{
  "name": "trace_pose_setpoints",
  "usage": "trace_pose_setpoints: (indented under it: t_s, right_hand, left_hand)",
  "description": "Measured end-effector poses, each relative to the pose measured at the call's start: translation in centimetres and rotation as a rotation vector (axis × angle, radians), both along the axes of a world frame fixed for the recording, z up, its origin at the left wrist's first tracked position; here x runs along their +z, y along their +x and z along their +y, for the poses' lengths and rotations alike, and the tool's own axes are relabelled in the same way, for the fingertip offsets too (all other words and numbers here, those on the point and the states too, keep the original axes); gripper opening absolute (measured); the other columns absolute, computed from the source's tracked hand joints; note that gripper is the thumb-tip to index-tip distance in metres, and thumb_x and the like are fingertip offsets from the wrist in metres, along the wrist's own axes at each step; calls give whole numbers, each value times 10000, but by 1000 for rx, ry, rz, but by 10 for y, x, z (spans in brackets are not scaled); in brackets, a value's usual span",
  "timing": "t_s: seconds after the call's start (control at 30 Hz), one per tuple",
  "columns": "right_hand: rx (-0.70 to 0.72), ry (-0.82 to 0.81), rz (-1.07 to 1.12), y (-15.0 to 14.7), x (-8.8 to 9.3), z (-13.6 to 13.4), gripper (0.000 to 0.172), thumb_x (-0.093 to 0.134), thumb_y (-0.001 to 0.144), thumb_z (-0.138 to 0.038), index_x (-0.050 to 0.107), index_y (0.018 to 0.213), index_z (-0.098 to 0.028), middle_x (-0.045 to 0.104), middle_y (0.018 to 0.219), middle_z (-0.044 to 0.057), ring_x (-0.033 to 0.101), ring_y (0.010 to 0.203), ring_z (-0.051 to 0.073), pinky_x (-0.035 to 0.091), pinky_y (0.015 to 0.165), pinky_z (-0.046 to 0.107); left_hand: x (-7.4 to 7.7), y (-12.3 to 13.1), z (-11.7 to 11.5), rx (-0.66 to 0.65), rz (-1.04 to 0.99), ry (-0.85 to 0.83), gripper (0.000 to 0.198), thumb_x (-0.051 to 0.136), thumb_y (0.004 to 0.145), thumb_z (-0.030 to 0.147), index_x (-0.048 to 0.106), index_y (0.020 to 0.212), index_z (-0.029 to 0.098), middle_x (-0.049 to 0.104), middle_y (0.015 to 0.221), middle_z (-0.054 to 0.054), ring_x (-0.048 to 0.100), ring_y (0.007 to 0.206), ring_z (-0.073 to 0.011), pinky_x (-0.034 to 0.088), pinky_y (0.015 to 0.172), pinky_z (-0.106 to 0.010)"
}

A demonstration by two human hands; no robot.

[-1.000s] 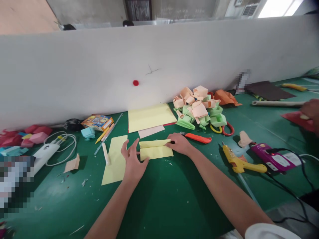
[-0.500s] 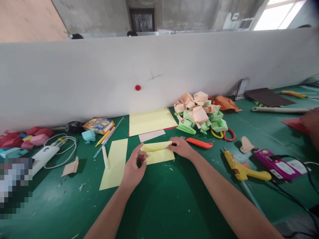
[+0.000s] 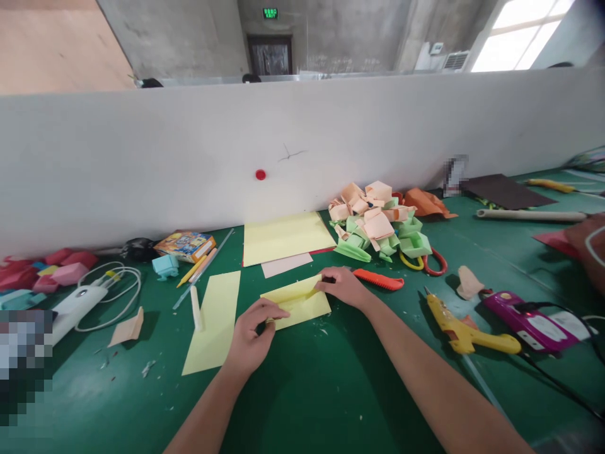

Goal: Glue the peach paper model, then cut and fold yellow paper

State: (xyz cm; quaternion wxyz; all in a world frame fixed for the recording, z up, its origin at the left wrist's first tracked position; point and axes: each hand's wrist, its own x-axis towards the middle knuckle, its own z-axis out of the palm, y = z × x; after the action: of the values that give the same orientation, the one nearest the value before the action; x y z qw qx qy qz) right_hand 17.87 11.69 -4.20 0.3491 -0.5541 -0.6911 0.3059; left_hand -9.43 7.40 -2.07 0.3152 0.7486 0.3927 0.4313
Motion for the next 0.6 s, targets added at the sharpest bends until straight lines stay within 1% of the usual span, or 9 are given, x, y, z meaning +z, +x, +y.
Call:
trace_pose_setpoints:
  t_s: [0.1,0.27,0.33,0.4,0.47,0.6]
  right_hand:
    - [9,-1,23,1,-1,1,227,648,830,-420,672,737,-215,645,757,-9,569,739,191,422,663,300]
    - [3,-12,44,2,-4,3,230,652,828,-419,684,736,-210,633,724,-12,549,695,179,405,631,293]
    - [-3,-22,48,2,-4,3,215,664,819,-414,711,776,-208,654,747,-3,568,713,188,420,645,301]
    - [-12,-33,53,2,-4,4,210,680,805,-401,746,860,-209,684,793,13,592,741,202,444,669,315]
    - [-15,-43,60,1,-4,4,230,686,795,-375,768,939,-216,702,826,23,606,755,209,461,685,325]
    - [-2,-46,80,0,-4,3,280,678,797,-310,781,1051,-252,690,820,11,601,729,191,479,693,324]
  left_hand:
    - [-1,-1,0,3,-22,18,287,528,799,126,782,820,258,695,880,-54,683,826,-187,588,718,-320]
    - [-1,-3,1,-21,-55,32,296,504,782,102,763,783,245,667,804,-46,660,709,-167,551,608,-289]
    - [0,-4,1,-29,-58,31,300,494,787,99,757,771,242,662,783,-43,651,682,-163,537,587,-285]
    - [1,-4,0,-42,-40,34,306,486,791,98,755,767,243,667,776,-42,650,688,-169,530,587,-288]
    - [3,-4,-1,-44,38,72,308,480,809,108,756,794,243,682,790,-46,646,709,-180,523,604,-302]
    - [5,-1,-7,-78,328,243,238,517,892,205,748,933,240,718,856,-56,645,771,-208,486,687,-359]
